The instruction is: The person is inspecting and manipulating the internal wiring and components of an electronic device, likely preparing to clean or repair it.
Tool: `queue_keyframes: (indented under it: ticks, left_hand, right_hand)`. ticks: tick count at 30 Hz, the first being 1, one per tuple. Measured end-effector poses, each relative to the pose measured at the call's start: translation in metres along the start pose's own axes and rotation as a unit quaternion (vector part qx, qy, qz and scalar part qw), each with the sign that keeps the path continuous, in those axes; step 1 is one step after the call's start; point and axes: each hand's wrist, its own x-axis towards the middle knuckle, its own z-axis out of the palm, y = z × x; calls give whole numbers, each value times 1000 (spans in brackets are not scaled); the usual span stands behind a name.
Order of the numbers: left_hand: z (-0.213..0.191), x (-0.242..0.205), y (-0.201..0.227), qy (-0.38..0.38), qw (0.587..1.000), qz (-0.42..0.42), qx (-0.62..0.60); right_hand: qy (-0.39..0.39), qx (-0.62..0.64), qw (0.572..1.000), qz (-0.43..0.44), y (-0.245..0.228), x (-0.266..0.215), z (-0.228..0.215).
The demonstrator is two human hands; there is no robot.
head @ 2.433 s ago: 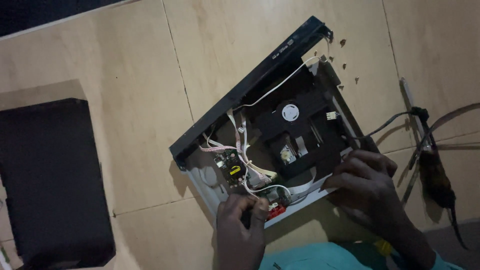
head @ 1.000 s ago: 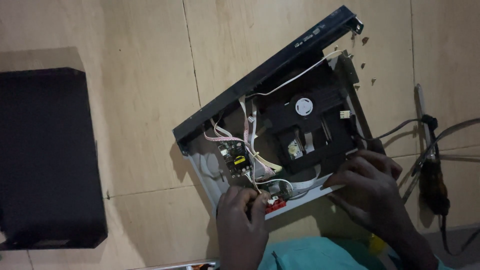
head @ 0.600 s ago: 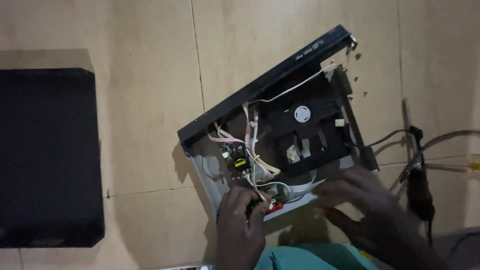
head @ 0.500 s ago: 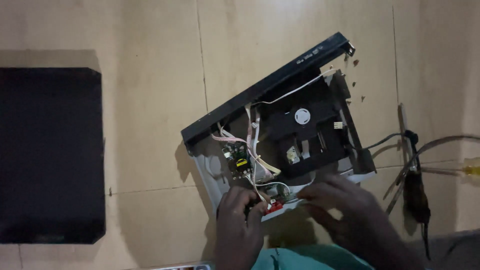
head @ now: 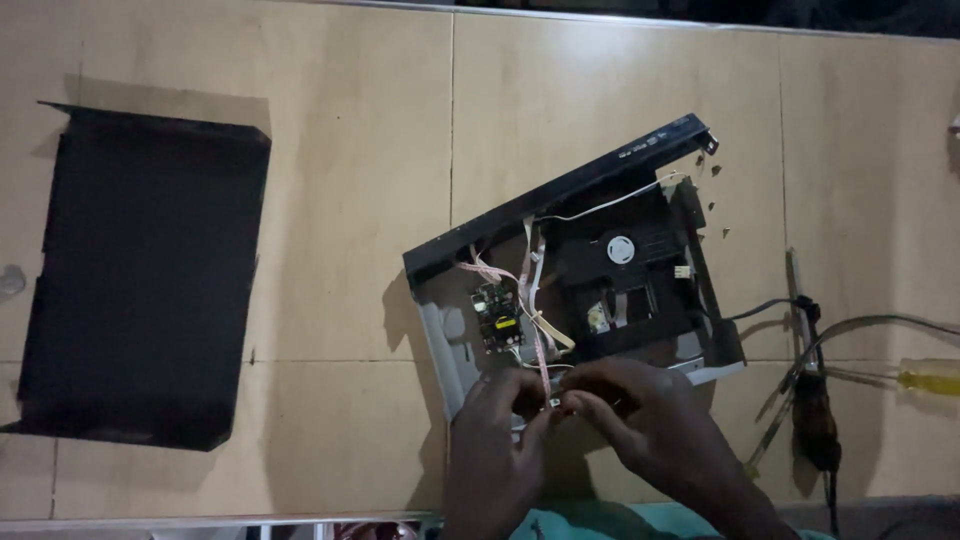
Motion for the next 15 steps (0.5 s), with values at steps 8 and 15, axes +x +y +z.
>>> queue_keyframes:
  ticks: [8, 15]
  left_hand:
    - [0, 1, -15, 65, 990, 125, -6]
    - [3, -2, -27, 68, 986, 151, 16]
  right_hand:
    - [-58, 73, 992, 83, -4, 12, -5]
    - [12, -70, 961, -266, -4, 15, -17]
